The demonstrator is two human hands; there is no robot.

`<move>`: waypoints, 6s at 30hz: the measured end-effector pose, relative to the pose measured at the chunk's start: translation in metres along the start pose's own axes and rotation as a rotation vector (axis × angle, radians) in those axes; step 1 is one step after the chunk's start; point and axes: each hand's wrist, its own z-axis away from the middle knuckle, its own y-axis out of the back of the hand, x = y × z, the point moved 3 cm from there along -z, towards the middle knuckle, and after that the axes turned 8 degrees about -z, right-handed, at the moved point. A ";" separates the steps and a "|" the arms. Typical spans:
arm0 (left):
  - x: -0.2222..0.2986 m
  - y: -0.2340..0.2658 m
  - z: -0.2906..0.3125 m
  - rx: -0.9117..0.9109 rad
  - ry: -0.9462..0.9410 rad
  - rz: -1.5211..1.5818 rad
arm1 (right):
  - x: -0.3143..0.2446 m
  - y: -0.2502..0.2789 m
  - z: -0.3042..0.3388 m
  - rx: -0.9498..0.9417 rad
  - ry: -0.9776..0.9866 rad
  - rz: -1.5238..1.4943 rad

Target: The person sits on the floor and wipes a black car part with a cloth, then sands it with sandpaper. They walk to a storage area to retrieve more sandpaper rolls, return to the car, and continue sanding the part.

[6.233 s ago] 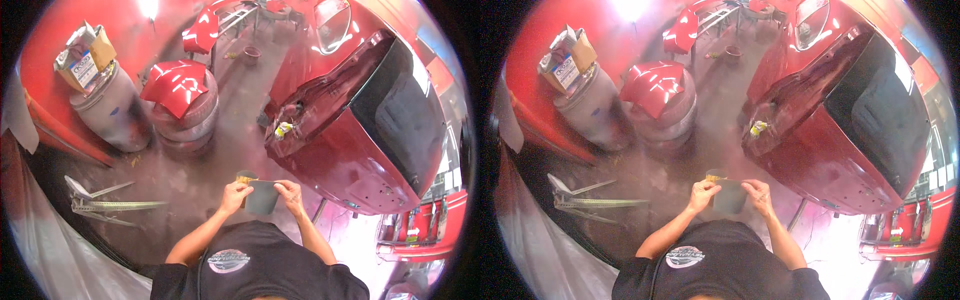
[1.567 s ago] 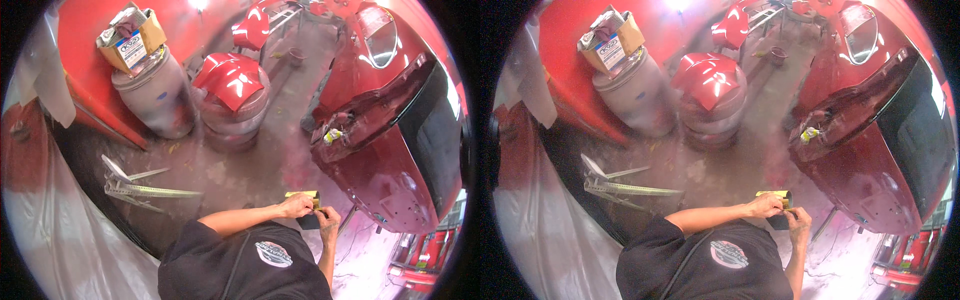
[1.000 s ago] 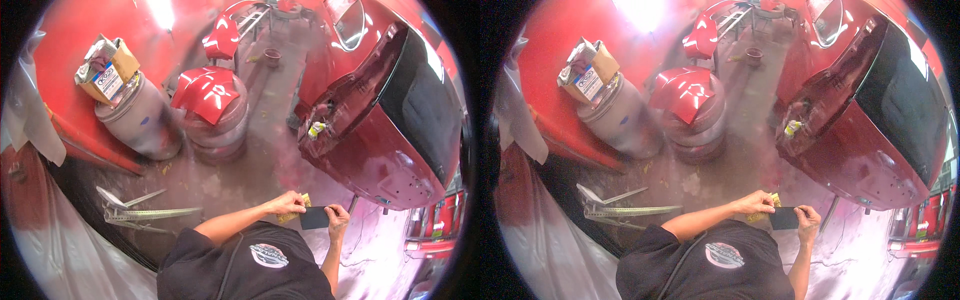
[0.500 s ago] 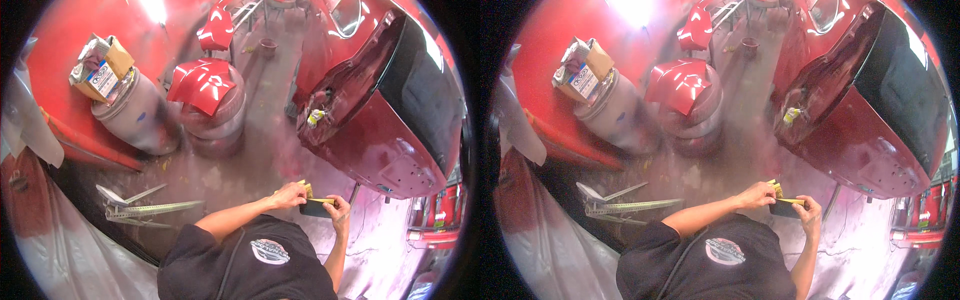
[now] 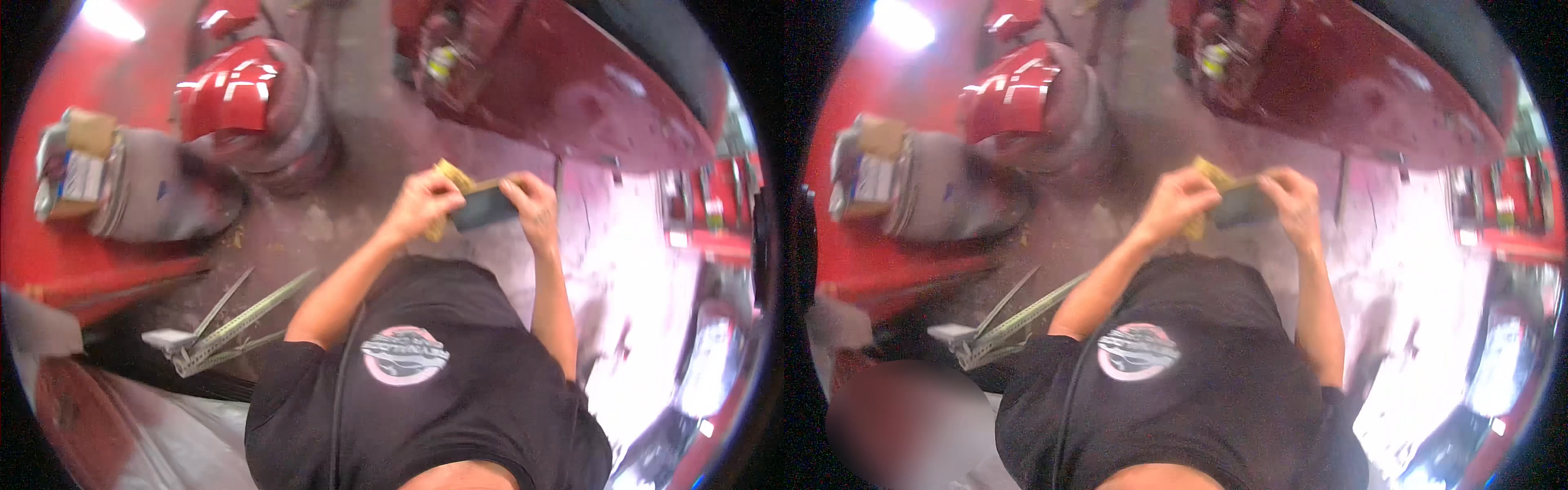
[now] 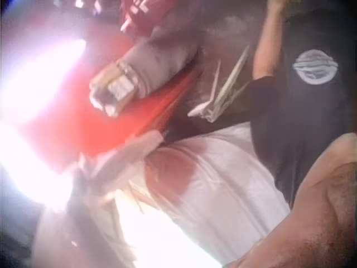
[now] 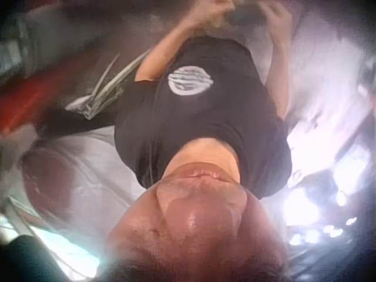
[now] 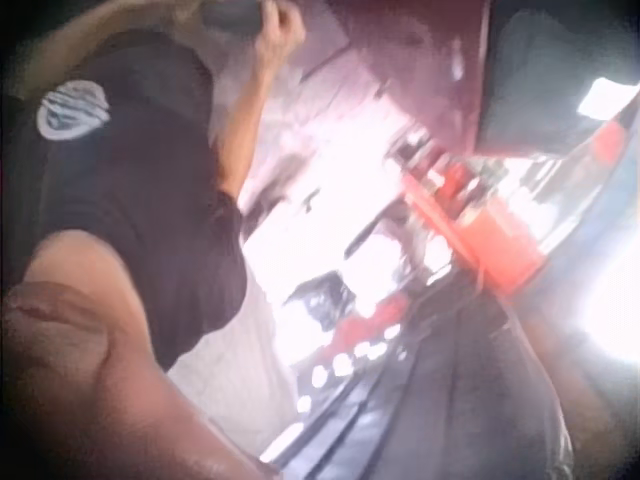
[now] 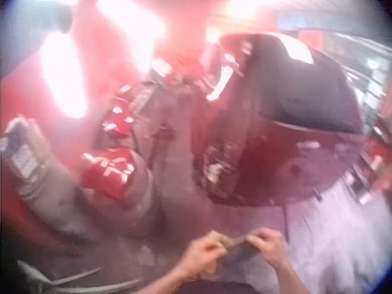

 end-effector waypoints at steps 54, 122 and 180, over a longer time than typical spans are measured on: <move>0.074 -0.566 -0.099 -0.790 0.388 0.268 | 0.171 0.385 0.295 1.015 -0.158 -0.801; 0.201 -1.942 -0.211 -1.615 -0.529 -0.208 | 0.642 1.529 0.609 1.987 -0.259 -0.226; 0.352 -3.060 -0.255 -1.670 -1.159 -0.217 | 0.974 2.510 0.875 1.247 -0.830 0.787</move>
